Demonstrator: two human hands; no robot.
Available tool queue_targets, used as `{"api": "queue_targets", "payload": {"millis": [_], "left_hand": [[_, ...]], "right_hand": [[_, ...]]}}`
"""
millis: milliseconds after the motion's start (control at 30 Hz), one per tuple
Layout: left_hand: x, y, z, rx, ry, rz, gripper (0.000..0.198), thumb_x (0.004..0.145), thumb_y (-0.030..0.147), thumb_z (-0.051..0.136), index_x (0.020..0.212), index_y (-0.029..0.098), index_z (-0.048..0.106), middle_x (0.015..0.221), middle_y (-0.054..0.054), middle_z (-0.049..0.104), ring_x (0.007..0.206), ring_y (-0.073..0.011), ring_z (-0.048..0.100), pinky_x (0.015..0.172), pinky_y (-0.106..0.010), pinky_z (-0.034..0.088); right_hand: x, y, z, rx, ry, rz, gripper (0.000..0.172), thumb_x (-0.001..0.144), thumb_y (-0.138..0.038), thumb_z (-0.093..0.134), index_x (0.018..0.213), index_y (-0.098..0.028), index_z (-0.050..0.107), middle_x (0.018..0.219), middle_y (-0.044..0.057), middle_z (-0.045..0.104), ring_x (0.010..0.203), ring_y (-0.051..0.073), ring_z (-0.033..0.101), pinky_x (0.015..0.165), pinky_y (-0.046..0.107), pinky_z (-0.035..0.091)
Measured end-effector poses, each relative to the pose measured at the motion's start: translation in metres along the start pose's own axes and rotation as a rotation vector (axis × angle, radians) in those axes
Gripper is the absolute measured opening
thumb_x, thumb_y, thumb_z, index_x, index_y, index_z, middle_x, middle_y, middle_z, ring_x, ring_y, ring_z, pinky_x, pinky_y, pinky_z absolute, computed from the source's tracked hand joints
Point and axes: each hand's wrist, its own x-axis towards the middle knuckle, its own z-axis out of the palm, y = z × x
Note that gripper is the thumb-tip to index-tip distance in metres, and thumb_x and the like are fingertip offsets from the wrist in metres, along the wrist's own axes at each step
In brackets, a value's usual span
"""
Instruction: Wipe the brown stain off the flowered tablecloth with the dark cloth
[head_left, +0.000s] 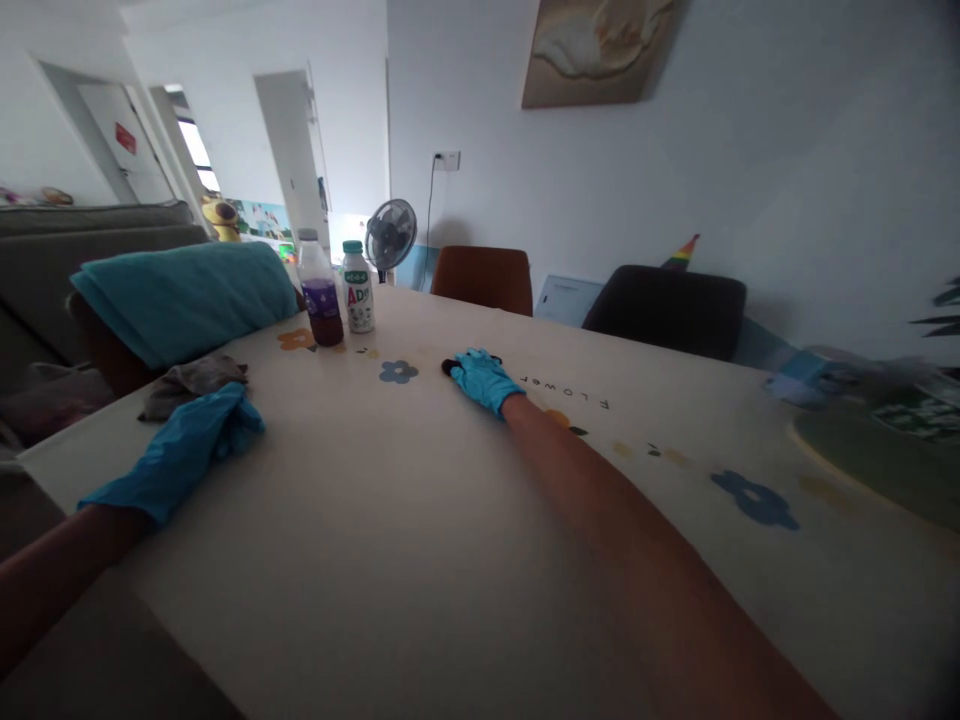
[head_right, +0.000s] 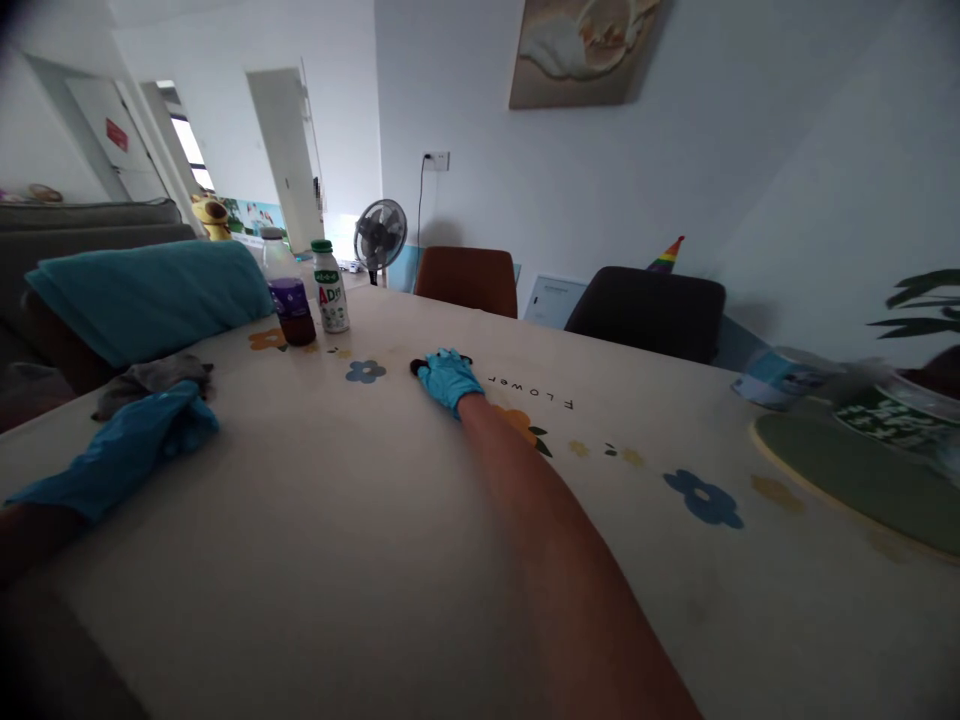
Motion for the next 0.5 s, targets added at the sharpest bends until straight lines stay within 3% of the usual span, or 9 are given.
{"api": "queue_targets", "payload": {"millis": [133, 267, 367, 500], "left_hand": [[0.004, -0.009, 0.002, -0.108, 0.012, 0.129, 0.068, 0.082, 0.088, 0.063, 0.074, 0.021, 0.075, 0.066, -0.007, 0.068, 0.059, -0.0180, 0.053, 0.056, -0.028, 0.048], [0.006, -0.009, 0.002, -0.100, -0.004, 0.111, 0.063, 0.085, 0.081, 0.061, 0.072, 0.021, 0.073, 0.066, -0.009, 0.068, 0.059, -0.0181, 0.053, 0.055, -0.027, 0.046], [0.004, -0.001, 0.002, -0.071, -0.005, 0.064, 0.056, 0.088, 0.072, 0.056, 0.072, 0.021, 0.072, 0.065, -0.010, 0.069, 0.059, -0.0187, 0.053, 0.055, -0.027, 0.045], [0.000, 0.006, 0.002, -0.074, -0.019, 0.059, 0.057, 0.087, 0.073, 0.053, 0.074, 0.022, 0.073, 0.068, -0.010, 0.071, 0.063, -0.0209, 0.057, 0.058, -0.028, 0.046]], "right_hand": [[-0.041, 0.050, -0.003, -0.008, -0.011, 0.042, 0.048, 0.125, -0.037, 0.047, 0.154, -0.013, 0.075, 0.162, 0.026, 0.069, 0.152, 0.041, 0.063, 0.133, 0.055, 0.047], [-0.098, 0.100, -0.006, -0.011, -0.009, 0.076, 0.052, 0.120, -0.035, 0.049, 0.161, -0.015, 0.072, 0.171, 0.024, 0.063, 0.162, 0.042, 0.056, 0.140, 0.056, 0.041], [-0.145, 0.134, -0.004, 0.002, -0.003, 0.081, 0.060, 0.119, -0.044, 0.046, 0.167, -0.017, 0.069, 0.177, 0.021, 0.058, 0.169, 0.044, 0.050, 0.142, 0.062, 0.039], [-0.211, 0.165, -0.002, 0.058, 0.024, 0.080, 0.068, 0.119, -0.062, 0.039, 0.172, -0.028, 0.065, 0.182, 0.015, 0.054, 0.173, 0.045, 0.044, 0.141, 0.069, 0.040]]}}
